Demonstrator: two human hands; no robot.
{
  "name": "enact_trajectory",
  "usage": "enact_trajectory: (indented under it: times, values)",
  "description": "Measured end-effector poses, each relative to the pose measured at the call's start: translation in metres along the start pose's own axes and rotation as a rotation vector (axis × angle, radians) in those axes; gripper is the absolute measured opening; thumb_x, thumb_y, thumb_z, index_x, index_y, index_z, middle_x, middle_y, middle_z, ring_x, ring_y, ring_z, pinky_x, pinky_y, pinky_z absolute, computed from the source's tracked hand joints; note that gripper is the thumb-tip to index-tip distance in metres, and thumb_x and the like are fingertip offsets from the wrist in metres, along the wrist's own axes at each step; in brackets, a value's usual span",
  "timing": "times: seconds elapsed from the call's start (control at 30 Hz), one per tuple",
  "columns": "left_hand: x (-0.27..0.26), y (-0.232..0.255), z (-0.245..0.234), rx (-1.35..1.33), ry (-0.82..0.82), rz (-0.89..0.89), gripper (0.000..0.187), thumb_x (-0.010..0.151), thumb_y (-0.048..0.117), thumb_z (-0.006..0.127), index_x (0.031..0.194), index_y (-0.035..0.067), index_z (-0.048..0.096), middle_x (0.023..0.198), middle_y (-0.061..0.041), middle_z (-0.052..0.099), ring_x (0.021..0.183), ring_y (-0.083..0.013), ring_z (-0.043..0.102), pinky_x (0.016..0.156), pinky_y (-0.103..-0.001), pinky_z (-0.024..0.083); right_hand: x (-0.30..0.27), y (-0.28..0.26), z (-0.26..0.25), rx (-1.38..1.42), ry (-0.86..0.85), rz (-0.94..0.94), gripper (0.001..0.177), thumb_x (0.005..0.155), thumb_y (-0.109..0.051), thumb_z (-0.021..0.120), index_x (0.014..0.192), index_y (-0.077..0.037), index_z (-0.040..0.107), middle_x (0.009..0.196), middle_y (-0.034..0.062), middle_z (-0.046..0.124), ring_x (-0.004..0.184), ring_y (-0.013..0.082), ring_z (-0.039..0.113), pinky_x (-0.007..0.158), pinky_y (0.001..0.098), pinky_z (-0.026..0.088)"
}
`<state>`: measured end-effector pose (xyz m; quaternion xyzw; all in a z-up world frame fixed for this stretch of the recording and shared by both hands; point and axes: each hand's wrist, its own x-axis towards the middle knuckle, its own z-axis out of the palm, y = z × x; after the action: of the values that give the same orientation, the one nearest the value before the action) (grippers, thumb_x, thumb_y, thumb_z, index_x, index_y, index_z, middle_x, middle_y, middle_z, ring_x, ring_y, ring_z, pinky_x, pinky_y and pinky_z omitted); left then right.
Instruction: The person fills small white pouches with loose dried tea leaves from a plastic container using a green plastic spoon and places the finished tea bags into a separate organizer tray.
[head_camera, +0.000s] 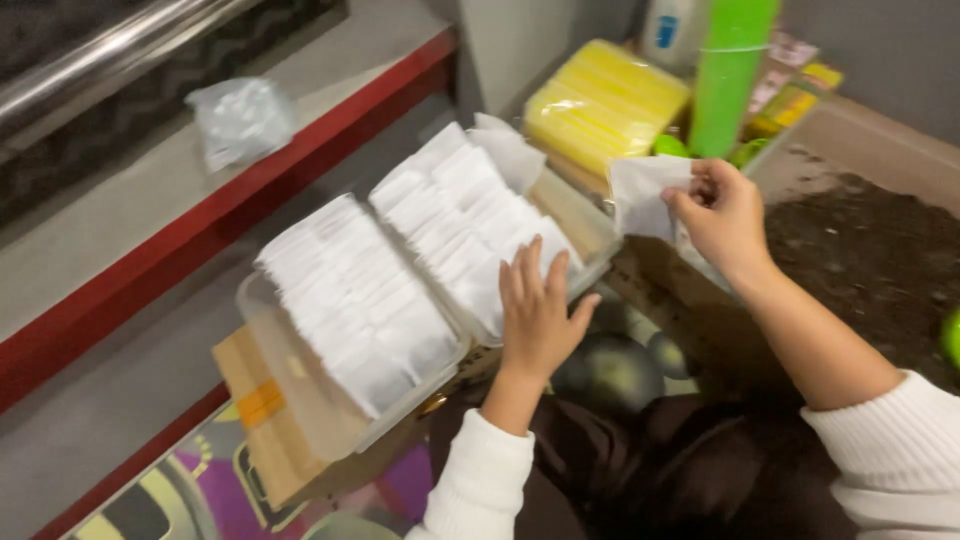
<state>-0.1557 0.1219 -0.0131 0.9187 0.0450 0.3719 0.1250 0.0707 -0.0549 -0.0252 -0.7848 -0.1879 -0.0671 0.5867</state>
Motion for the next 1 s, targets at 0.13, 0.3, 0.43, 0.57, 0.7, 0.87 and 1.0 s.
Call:
enact_trajectory:
  times: [0.13,0.3,0.43,0.57,0.7,0.87,1.0]
  values:
    - [-0.008,-0.011,0.003,0.024,-0.077,-0.04,0.08,0.07,0.037,0.089,0.134,0.006,0.053,0.144,-0.031,0.046,0.133,-0.0517,0.048,0.108,-0.08,0.028,0.003,-0.053,0.068,-0.05,-0.077,-0.077,0.047,0.092,-0.004,0.078,0.135,-0.012,0.064,0.09,0.0087,0.058,0.083,0.0182,0.061,0.076,0.0321,0.055]
    - [-0.009,-0.01,0.015,0.052,-0.073,-0.096,0.072,0.075,0.043,0.081,0.133,0.01,0.053,0.152,-0.026,0.042,0.143,-0.0474,0.041,0.112,-0.079,0.026,0.02,-0.061,0.131,-0.349,-0.194,-0.037,0.052,0.092,-0.01,0.072,0.139,-0.025,0.056,0.111,0.0175,0.071,0.106,0.034,0.069,0.093,0.0468,0.054]
    - [-0.007,-0.01,0.008,-0.01,-0.146,-0.131,0.072,0.073,0.031,0.083,0.135,0.01,0.05,0.154,-0.028,0.04,0.144,-0.0484,0.039,0.11,-0.083,0.023,0.027,-0.07,0.156,-0.41,-0.262,-0.062,0.052,0.094,-0.005,0.067,0.142,-0.021,0.052,0.121,0.0262,0.067,0.112,0.0432,0.066,0.096,0.0554,0.052]
    - [-0.006,-0.009,0.004,-0.027,-0.205,-0.146,0.07,0.079,0.029,0.078,0.137,0.01,0.044,0.157,-0.027,0.034,0.148,-0.0475,0.033,0.112,-0.083,0.021,0.018,-0.085,0.164,-0.417,-0.331,0.018,0.057,0.094,-0.006,0.067,0.144,-0.024,0.048,0.13,0.025,0.063,0.124,0.0422,0.061,0.104,0.0541,0.047]
    - [-0.006,-0.01,0.003,-0.03,-0.186,-0.131,0.067,0.083,0.032,0.075,0.138,0.01,0.045,0.155,-0.028,0.035,0.147,-0.048,0.034,0.111,-0.083,0.021,0.014,-0.099,0.168,-0.606,-0.399,-0.097,0.064,0.095,-0.006,0.065,0.152,-0.016,0.036,0.119,0.0333,0.067,0.112,0.0501,0.066,0.096,0.0585,0.053]
    - [-0.008,-0.011,0.007,-0.04,-0.16,-0.122,0.067,0.084,0.035,0.074,0.138,0.008,0.045,0.155,-0.029,0.036,0.147,-0.0487,0.035,0.111,-0.083,0.02,0.023,-0.088,0.165,-0.95,-0.262,-0.392,0.062,0.093,-0.022,0.075,0.148,-0.016,0.046,0.102,0.0212,0.075,0.093,0.0399,0.076,0.079,0.0514,0.061]
    - [-0.007,-0.01,0.007,-0.048,-0.137,-0.108,0.067,0.084,0.036,0.073,0.138,0.006,0.047,0.153,-0.03,0.039,0.144,-0.0496,0.038,0.109,-0.084,0.021,0.038,-0.072,0.161,-0.733,-0.314,-0.216,0.054,0.094,-0.027,0.072,0.143,-0.021,0.048,0.108,0.019,0.074,0.102,0.0422,0.072,0.083,0.0565,0.058]
